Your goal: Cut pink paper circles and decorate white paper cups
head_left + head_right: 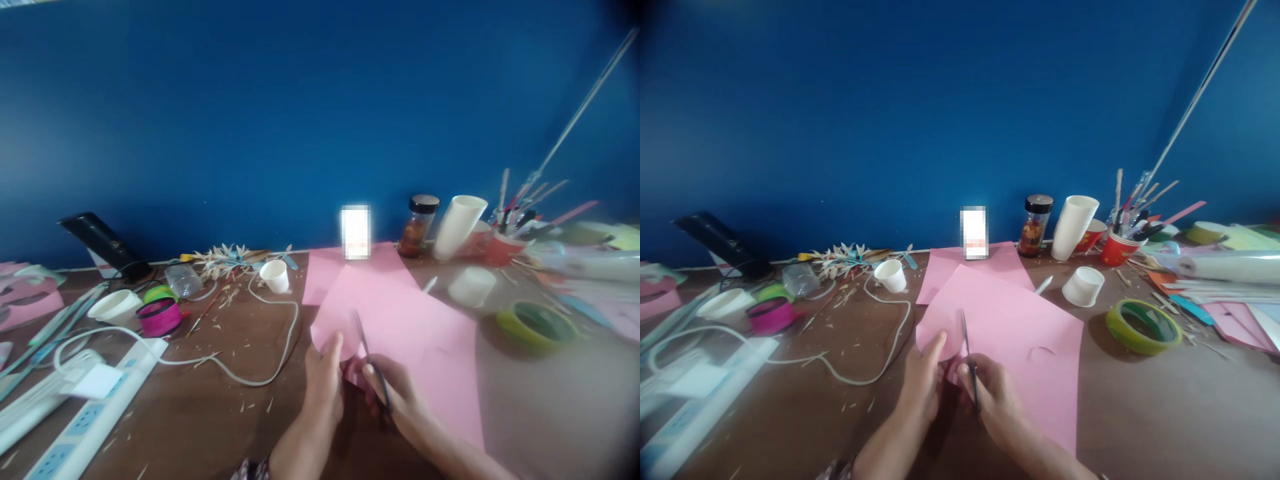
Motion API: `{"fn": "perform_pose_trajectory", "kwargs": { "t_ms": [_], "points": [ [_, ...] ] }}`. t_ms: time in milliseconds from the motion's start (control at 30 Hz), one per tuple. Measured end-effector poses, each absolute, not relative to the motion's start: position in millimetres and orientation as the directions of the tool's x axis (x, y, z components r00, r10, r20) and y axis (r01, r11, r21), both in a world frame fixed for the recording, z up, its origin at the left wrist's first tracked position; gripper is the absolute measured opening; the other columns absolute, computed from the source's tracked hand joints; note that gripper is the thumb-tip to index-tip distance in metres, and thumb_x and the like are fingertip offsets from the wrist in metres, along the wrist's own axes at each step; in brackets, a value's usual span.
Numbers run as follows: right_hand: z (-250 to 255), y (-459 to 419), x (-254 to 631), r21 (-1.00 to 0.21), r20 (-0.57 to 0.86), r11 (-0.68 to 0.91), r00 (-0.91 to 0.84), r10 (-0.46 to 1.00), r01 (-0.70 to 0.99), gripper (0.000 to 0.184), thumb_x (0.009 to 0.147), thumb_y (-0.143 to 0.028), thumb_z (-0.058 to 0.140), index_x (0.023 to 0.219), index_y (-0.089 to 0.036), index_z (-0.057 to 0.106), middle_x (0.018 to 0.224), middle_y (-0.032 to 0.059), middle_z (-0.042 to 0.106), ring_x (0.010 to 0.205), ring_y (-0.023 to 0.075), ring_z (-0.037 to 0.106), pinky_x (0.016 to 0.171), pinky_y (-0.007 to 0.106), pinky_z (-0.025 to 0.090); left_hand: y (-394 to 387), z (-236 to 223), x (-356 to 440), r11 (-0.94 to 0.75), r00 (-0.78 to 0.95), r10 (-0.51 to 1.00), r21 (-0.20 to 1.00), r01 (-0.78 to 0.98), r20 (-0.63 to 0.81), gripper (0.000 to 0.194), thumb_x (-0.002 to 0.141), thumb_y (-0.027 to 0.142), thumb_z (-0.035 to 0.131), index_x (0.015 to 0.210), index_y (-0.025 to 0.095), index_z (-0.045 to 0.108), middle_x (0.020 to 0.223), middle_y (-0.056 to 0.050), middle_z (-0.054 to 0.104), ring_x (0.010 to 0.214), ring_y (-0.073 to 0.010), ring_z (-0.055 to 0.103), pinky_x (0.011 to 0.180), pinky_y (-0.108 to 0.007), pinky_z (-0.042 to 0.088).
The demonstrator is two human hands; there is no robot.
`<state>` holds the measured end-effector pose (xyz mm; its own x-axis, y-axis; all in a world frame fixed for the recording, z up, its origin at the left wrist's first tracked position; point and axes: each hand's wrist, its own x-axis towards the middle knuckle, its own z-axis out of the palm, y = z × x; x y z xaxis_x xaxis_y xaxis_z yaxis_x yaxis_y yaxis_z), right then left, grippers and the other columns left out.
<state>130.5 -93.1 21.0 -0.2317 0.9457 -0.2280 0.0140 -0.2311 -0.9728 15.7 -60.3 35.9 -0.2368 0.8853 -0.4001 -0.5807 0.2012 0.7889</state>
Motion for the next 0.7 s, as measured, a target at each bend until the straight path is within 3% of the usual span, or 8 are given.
{"fn": "perform_pose_trajectory", "kwargs": {
  "t_ms": [500,700],
  "points": [
    [25.3,-93.0,132.0,-0.98,-0.197,-0.192,-0.22,0.955,0.043,0.048,0.084,-0.063,0.048,0.075,-0.016,0.055,0.051,-0.0044,0.046,0.043,0.0081,0.043,0.039,0.019,0.029,-59.6,35.7,14.6,0.208,-0.257,0.874,0.795,-0.57,-0.412,0.034,0.07,0.027,0.072,0.098,0.009,0.06,0.069,-0.006,0.066,0.06,-0.0194,0.065,0.051,-0.027,0.052],
    [23.2,-92.3,132.6,-0.982,-0.184,-0.169,-0.214,0.959,0.088,0.047,0.085,-0.061,0.048,0.075,-0.016,0.055,0.051,-0.0041,0.048,0.043,0.0079,0.044,0.041,0.019,0.031,-60.0,35.3,14.2,0.195,-0.266,0.875,0.798,-0.571,-0.404,0.038,0.07,0.027,0.073,0.1,0.008,0.061,0.072,-0.008,0.068,0.068,-0.0219,0.067,0.056,-0.028,0.054]
  ]
}}
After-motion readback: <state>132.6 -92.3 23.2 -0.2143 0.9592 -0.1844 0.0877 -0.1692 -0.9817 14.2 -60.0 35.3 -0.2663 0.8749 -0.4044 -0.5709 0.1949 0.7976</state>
